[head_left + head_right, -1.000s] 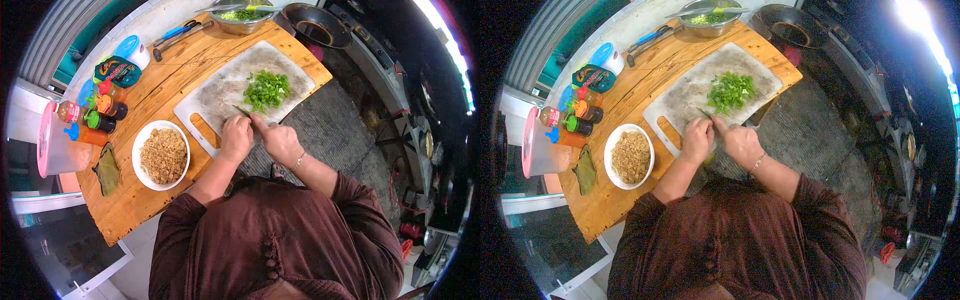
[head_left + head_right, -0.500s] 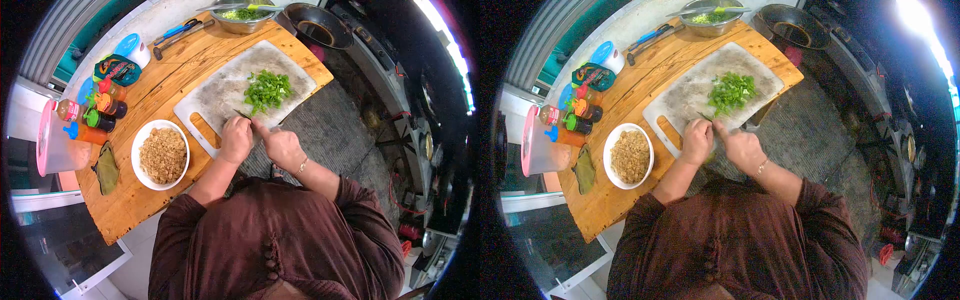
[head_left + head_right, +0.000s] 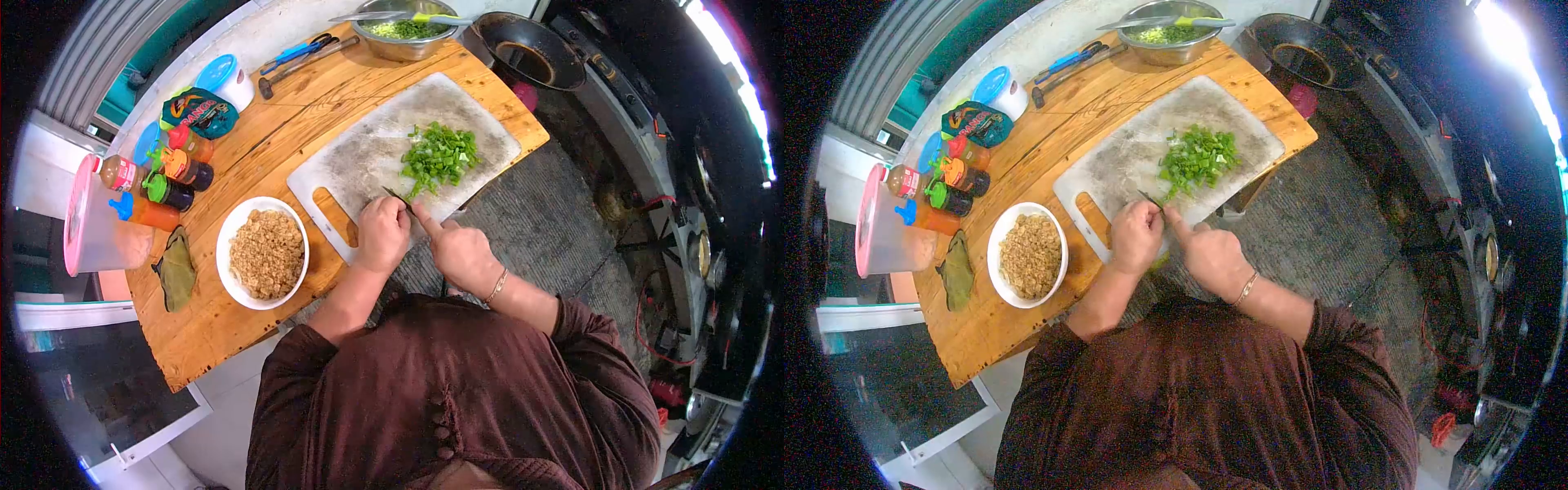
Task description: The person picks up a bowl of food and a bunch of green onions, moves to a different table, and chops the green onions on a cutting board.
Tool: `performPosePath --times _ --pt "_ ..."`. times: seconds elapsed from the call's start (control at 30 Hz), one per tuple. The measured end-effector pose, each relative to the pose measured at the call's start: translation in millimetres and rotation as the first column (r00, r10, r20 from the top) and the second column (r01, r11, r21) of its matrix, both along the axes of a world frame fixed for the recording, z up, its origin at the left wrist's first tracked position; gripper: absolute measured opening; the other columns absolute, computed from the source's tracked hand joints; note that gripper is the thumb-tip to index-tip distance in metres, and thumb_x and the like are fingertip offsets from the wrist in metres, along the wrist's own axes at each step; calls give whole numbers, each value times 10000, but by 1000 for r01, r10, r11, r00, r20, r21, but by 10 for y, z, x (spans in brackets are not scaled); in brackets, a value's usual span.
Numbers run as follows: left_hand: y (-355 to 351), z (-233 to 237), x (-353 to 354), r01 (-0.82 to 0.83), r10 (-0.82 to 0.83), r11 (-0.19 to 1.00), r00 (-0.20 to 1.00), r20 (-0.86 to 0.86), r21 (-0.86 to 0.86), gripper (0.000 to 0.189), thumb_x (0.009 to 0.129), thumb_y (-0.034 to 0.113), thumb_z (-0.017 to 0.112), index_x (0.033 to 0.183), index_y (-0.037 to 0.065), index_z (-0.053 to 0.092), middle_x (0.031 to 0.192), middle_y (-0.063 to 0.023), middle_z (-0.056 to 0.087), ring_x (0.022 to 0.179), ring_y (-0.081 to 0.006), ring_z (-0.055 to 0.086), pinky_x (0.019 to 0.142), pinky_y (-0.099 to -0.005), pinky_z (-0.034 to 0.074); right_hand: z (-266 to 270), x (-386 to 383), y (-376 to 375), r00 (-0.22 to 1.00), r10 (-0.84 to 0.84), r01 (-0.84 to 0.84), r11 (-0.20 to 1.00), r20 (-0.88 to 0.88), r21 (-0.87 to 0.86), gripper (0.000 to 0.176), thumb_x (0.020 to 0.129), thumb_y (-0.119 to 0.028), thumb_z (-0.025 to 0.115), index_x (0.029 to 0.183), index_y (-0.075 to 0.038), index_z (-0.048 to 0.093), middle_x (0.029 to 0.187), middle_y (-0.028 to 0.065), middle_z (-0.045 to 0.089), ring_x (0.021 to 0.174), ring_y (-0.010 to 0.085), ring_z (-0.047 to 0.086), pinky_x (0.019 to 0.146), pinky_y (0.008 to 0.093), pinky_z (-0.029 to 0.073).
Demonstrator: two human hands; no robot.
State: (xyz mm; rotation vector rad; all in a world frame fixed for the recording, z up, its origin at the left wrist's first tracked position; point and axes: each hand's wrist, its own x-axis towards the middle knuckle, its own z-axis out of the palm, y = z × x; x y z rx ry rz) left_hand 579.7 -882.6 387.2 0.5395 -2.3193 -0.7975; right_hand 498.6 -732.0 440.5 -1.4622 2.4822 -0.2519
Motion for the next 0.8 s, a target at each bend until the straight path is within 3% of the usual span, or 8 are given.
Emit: performPosePath --times 0.2,0.3,0.37,0.5,0.6,0.7,0.8 --pt "-51 35 13 113 -112 986 994 22 -120 66 773 -9 668 820 17 629 802 -172 634 785 -397 623 714 -484 504 -122 -96 -54 997 72 -73 997 -20 -25 669 913 -139 530 1553 -227 357 893 166 683 762 359 700 654 480 564" --pt "-59 67 6 112 -108 991 993 55 -79 96 766 -18 658 857 7 640 850 -178 650 819 -399 627 738 -476 510 -150 -240 -94 988 151 -151 988 -18 -43 699 900 -131 535 1564 -207 330 877 166 687 761 339 703 650 468 561" --pt "-20 6 -10 47 -44 997 998 41 -69 110 768 -18 657 876 5 650 873 -179 658 828 -394 633 747 -475 514 -200 -360 -94 978 209 -210 977 -27 -34 767 871 -114 548 1586 -163 273 845 163 689 712 315 704 619 453 558" --pt "10 53 -136 -100 90 987 993 -81 -124 174 772 -13 659 944 5 672 879 -178 667 819 -380 639 761 -467 518 4 -480 -88 997 77 -77 997 9 -8 806 895 -170 561 1595 -65 177 887 207 709 737 318 720 606 468 552" --pt "64 201 -241 -156 167 957 986 -23 246 234 781 -13 642 1010 17 681 896 -171 649 866 -366 636 816 -451 513 302 -525 -95 1000 -14 15 1000 -15 27 805 921 -214 559 1584 -13 148 862 220 709 703 371 700 644 506 550" --pt "160 493 -297 -215 207 975 972 -114 -62 332 793 -6 638 1114 52 695 1016 -177 612 993 -363 608 882 -434 497 320 -654 -4 990 0 -21 989 -140 -147 824 887 -210 607 1558 45 202 933 223 691 809 362 691 725 473 556" --pt "337 654 -278 -80 77 948 997 -21 -307 364 832 35 659 1186 112 693 1161 -158 533 1114 -371 543 971 -452 440 360 -754 57 990 4 -32 981 -144 -189 841 844 -188 658 1539 62 255 978 221 674 911 350 674 822 456 546"
